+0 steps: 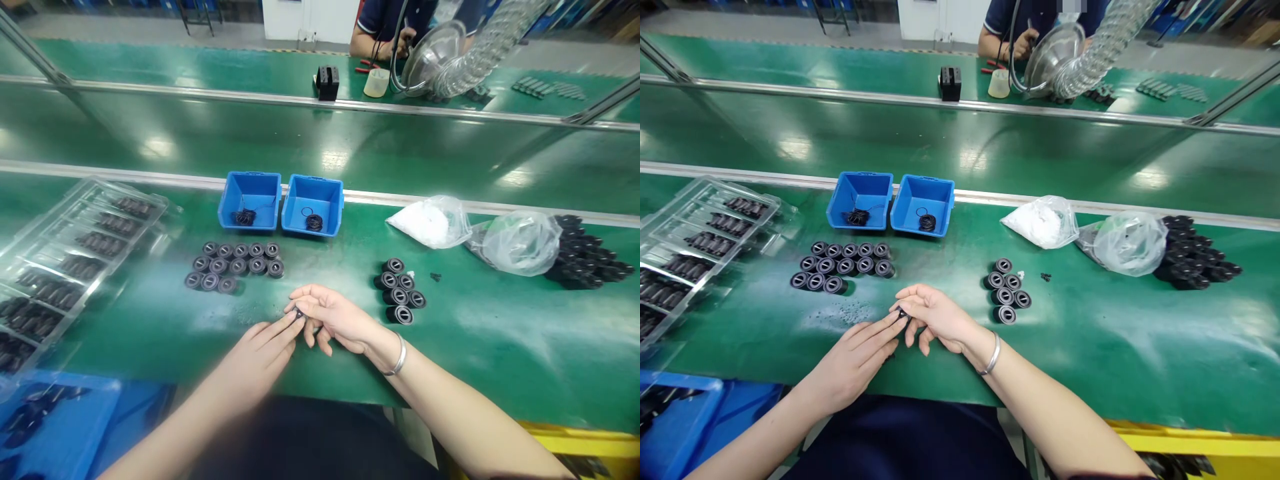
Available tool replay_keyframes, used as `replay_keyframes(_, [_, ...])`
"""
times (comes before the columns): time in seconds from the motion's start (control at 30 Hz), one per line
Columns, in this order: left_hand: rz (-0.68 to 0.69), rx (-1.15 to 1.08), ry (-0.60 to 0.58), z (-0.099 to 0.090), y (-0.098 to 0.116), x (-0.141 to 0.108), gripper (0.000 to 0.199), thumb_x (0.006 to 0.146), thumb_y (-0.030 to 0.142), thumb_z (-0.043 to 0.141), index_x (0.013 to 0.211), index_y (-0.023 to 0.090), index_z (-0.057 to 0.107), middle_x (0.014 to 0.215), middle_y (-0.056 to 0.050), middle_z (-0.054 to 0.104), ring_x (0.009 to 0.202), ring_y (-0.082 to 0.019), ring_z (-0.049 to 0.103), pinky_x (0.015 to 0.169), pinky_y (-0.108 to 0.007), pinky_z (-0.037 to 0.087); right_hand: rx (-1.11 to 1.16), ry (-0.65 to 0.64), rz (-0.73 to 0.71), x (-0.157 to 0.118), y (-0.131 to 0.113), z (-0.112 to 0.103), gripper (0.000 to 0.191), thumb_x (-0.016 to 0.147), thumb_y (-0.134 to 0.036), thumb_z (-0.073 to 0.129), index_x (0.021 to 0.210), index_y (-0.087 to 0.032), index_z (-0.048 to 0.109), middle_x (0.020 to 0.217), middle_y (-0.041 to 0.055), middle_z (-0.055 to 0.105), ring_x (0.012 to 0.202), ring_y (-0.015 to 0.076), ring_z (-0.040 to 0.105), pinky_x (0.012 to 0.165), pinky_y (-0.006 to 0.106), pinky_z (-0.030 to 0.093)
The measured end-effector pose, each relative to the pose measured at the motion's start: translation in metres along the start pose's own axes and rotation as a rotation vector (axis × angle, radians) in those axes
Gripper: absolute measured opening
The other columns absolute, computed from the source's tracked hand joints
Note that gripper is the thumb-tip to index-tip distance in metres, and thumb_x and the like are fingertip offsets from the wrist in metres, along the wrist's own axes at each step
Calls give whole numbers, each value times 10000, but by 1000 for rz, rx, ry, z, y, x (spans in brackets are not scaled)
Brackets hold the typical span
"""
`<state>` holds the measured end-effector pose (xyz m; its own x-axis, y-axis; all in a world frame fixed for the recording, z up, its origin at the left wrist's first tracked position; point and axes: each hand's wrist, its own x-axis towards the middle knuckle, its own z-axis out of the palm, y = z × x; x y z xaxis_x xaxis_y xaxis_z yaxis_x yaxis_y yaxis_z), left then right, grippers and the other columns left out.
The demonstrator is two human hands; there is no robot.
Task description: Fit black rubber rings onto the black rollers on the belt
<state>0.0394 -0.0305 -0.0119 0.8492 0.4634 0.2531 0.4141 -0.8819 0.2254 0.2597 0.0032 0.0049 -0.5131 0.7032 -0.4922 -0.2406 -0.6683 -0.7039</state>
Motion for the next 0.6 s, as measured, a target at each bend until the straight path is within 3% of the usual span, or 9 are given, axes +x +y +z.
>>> replay_keyframes(0.13, [-20, 38, 10, 5, 4, 2, 323, 974, 79, 384, 1184, 107, 628, 1451, -105, 515, 1397, -260, 377, 1047, -415, 362, 27, -43, 18, -2, -3, -2, 314, 927, -422, 582, 1141, -201, 520, 1152, 98, 618, 643, 133, 692, 321, 171, 500])
replay_keyframes(0.37, [-4, 34, -41, 1, 3, 6, 298, 966, 85, 401, 1077, 132, 673, 1511, -69, 442, 1442, -303, 286, 1033, -442, 341, 25, 15, 10, 1, 1, -1, 270, 895, -371, 638, 1074, -209, 517, 784, -26, 597, 455, 98, 618, 268, 150, 444])
replay_keyframes(0.5, [-21, 65, -6, 3, 6, 11, 329, 969, 74, 371, 1157, 106, 640, 1499, -96, 454, 1431, -300, 308, 996, -425, 376, 50, 0, -1, -1, 0, 0, 288, 945, -432, 542, 1108, -196, 510, 969, 59, 652, 576, 143, 689, 300, 168, 474])
replay_keyframes(0.6, [-14, 33, 64, 4, 9, 10, 351, 960, 49, 359, 1222, 46, 593, 1452, -166, 498, 1426, -318, 317, 986, -426, 403, 20, 1, -21, 0, 2, 1, 285, 937, -415, 562, 1113, -198, 505, 986, 57, 650, 560, 127, 677, 304, 169, 476])
